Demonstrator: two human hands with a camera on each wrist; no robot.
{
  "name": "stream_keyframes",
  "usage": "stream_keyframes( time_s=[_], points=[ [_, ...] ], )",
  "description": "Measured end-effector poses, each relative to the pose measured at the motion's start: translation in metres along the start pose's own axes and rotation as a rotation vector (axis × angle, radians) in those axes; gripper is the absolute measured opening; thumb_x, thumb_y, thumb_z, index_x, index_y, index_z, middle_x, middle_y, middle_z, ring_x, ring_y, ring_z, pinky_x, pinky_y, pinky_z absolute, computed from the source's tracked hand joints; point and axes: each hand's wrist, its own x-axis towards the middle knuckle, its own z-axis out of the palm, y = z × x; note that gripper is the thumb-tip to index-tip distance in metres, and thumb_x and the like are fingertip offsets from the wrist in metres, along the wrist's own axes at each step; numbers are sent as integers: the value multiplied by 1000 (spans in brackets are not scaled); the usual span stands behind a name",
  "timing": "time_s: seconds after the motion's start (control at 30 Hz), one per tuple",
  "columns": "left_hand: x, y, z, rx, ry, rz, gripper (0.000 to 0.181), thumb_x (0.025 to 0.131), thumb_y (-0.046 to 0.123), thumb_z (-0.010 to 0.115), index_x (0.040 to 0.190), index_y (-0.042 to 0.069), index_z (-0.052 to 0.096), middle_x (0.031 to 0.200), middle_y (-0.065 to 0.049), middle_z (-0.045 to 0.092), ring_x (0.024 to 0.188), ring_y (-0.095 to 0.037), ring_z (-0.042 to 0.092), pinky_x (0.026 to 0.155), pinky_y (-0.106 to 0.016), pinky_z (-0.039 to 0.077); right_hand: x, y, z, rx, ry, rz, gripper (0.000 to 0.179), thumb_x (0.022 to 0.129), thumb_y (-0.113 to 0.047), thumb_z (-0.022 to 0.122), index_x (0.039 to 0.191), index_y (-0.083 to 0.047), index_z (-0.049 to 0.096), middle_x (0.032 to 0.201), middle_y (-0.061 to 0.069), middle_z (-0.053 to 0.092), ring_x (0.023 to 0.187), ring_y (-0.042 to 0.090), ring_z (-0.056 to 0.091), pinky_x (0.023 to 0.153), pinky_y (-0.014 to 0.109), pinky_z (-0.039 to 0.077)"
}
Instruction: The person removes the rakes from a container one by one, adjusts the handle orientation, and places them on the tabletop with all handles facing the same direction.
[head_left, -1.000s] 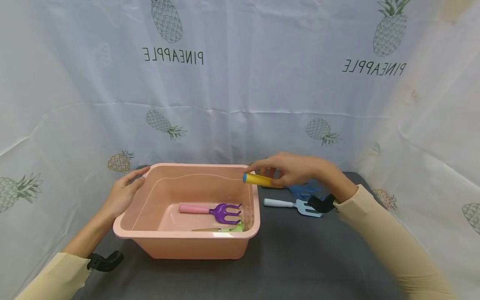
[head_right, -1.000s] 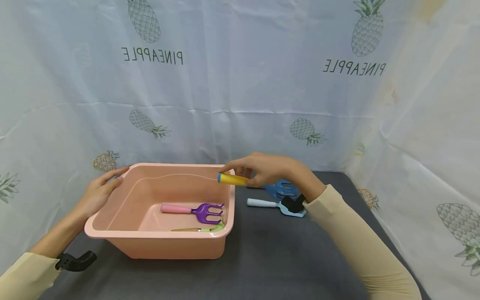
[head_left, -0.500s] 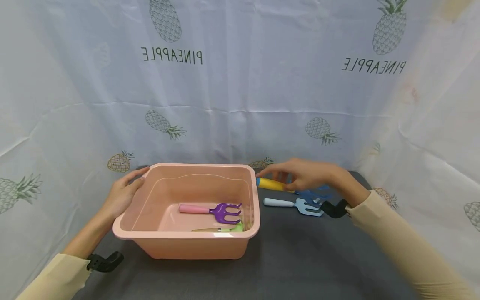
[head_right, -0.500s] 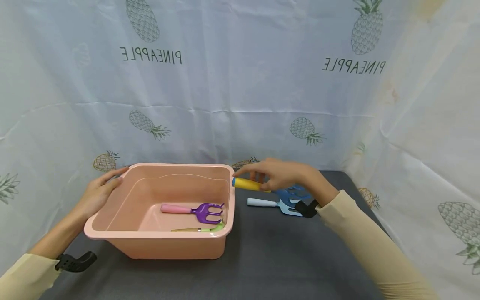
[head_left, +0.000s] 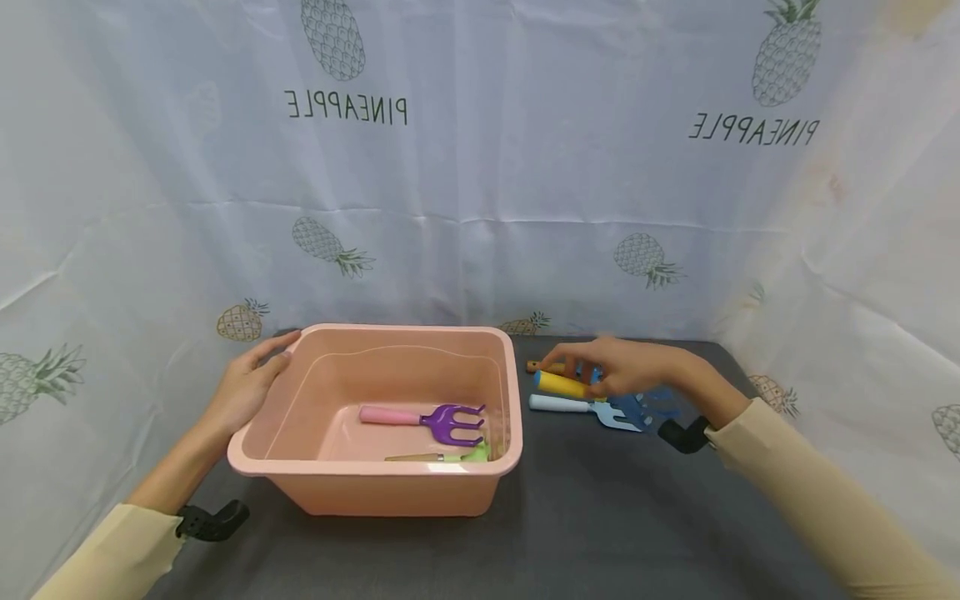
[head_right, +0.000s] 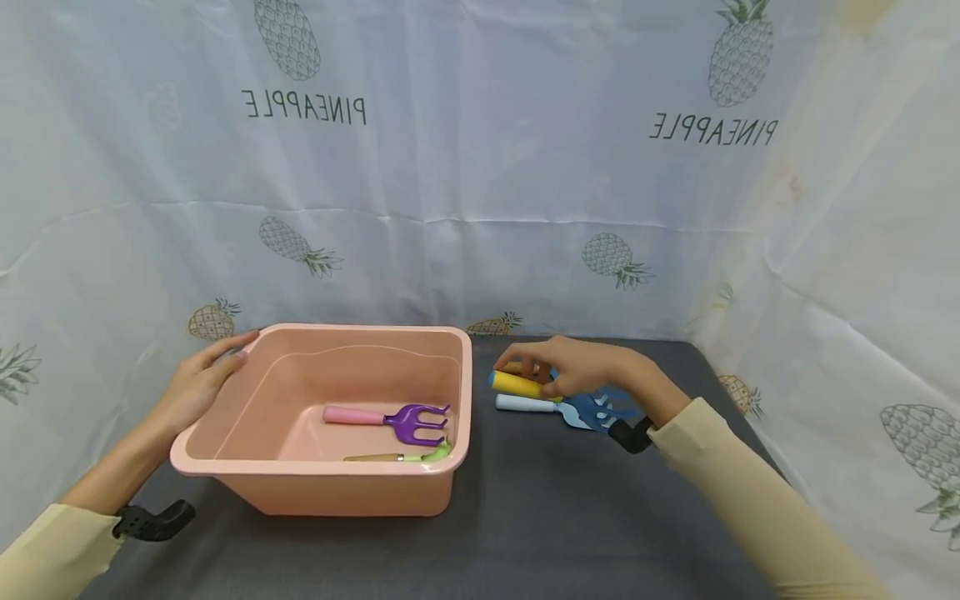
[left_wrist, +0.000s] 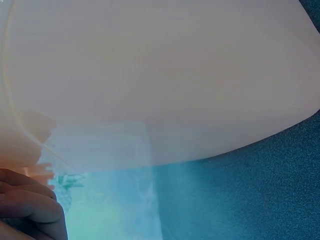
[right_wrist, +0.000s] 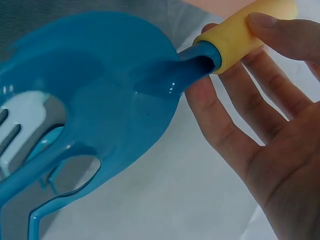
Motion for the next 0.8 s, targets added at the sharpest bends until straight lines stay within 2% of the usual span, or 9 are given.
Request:
stream_keyframes(
  time_s=[0.17, 0.47, 0.6, 0.7, 0.8],
  points=[
    [2, -1, 0, -14, -4, 2, 58, 111, 41, 40, 163, 16, 34, 156, -28, 45, 92, 11, 61, 74, -20, 57, 1, 18, 13, 44, -40, 13, 65, 92, 2, 64, 150, -24, 50, 118, 2, 67, 99, 17, 67, 84, 35, 58],
    [1, 0, 2, -10, 7, 3, 58, 111, 43, 40, 162, 15, 36, 157, -27, 45, 92, 12, 61, 75, -19, 57, 4, 44, 44, 117, -125, 87, 64, 94, 0, 68, 146, -31, 50, 121, 2, 64, 101, 15, 67, 85, 32, 58],
    [1, 0, 2, -10, 11, 7, 58, 111, 43, 41, 162, 15, 37, 156, -27, 46, 91, 11, 61, 74, -20, 57, 5, 54, 55, 102, -139, 70, 61, 95, -1, 68, 146, -30, 50, 118, 0, 67, 97, 12, 66, 88, 36, 56],
    [1, 0, 2, -4, 12, 11, 58, 111, 43, 41, 162, 16, 37, 156, -26, 46, 92, 12, 61, 74, -19, 57, 7, 60, 63, 111, -148, 50, 60, 95, -1, 67, 148, -24, 50, 116, -1, 70, 96, 11, 66, 88, 39, 56],
    [1, 0, 1, -7, 8, 10, 58, 111, 43, 40, 162, 16, 36, 157, -26, 45, 92, 12, 60, 75, -19, 57, 9, 64, 71, 134, -161, 44, 60, 95, 1, 67, 148, -21, 51, 118, 0, 70, 98, 11, 66, 88, 38, 56]
  ],
)
